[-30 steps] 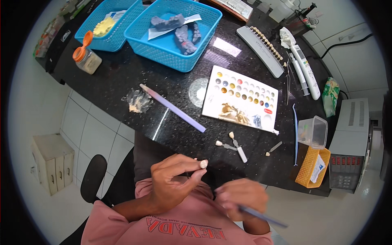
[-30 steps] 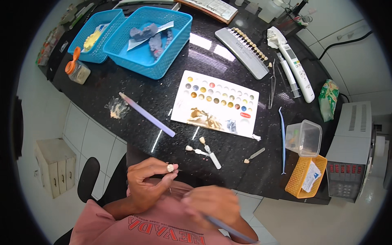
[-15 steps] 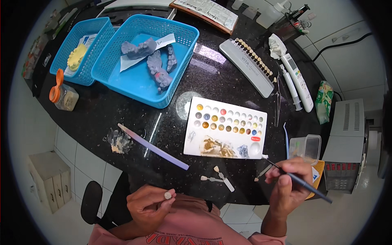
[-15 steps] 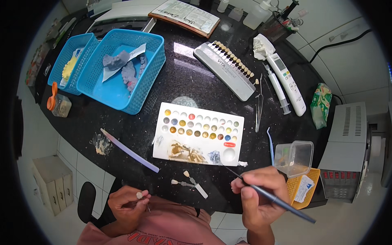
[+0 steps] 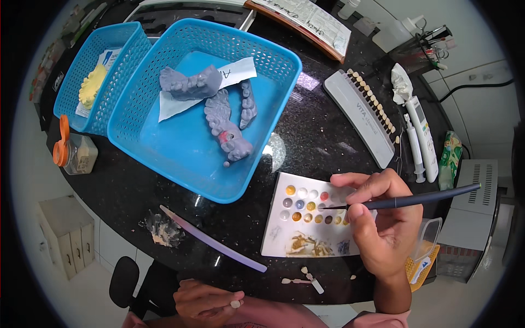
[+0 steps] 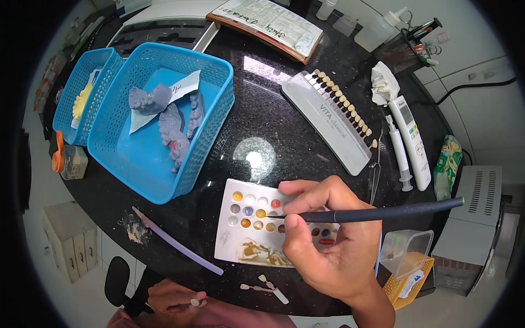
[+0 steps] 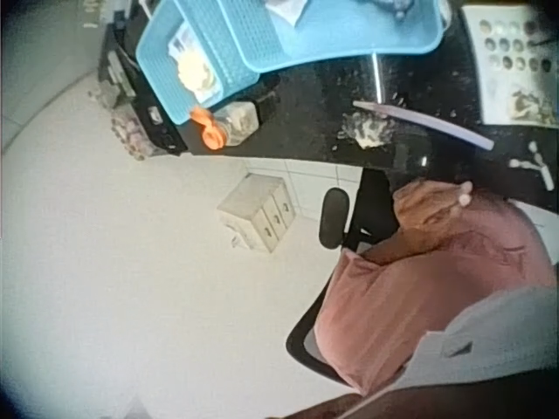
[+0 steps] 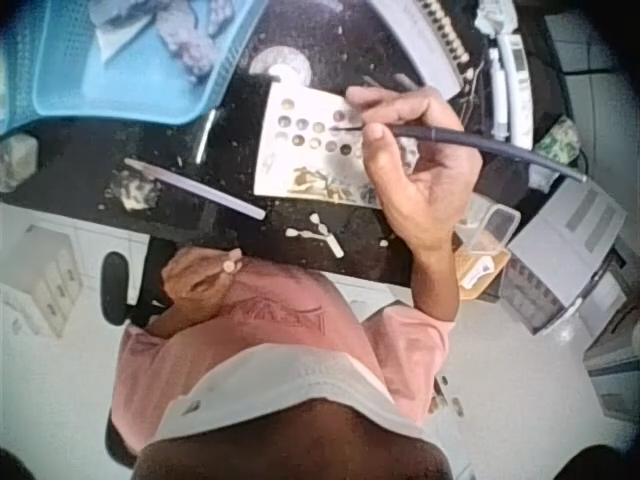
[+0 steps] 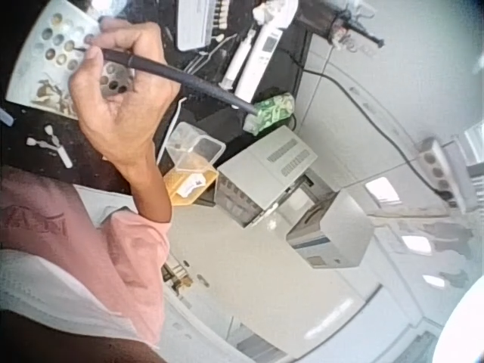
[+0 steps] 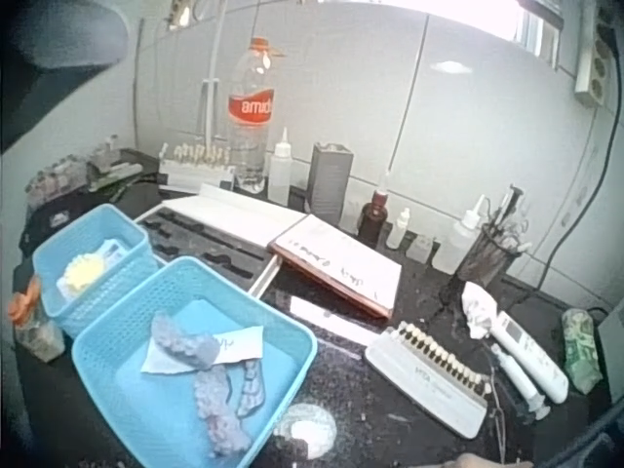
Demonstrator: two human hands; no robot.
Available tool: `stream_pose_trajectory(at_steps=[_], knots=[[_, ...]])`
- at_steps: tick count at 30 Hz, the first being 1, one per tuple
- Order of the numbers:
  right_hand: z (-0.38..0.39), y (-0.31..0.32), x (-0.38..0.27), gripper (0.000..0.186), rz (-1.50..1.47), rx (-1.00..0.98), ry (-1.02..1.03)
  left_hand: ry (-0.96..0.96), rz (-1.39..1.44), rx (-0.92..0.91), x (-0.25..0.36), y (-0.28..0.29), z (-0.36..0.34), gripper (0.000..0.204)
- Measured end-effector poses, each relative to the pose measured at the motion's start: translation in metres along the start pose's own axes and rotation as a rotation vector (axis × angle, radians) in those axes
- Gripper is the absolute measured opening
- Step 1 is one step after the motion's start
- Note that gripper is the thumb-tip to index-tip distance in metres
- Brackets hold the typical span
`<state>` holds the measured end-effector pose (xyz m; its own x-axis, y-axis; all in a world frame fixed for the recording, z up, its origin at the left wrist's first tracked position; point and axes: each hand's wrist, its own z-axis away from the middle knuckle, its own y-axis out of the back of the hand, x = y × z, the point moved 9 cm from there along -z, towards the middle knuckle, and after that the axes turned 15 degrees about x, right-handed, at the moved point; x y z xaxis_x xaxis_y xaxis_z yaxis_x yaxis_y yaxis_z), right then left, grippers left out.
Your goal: The recorder uses a fine brush and palette to apply stains and paint to individual dental crowns at a laboratory bench.
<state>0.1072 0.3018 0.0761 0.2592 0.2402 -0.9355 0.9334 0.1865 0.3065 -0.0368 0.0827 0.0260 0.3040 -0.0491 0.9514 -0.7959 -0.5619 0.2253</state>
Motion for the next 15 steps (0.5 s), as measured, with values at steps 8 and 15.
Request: stream_pose_trajectory(at_steps=[8,15], knots=[[0.002,-0.004,0.006,0.004,0.056,-0.016,0.019,-0.057,0.043,-0.041,-0.003,-0.002,0.001,0.018],[0.003,-0.010,0.006,0.005,0.062,-0.054,0.031,-0.054,0.030,-0.033,-0.006,0.001,0.008,0.023]])
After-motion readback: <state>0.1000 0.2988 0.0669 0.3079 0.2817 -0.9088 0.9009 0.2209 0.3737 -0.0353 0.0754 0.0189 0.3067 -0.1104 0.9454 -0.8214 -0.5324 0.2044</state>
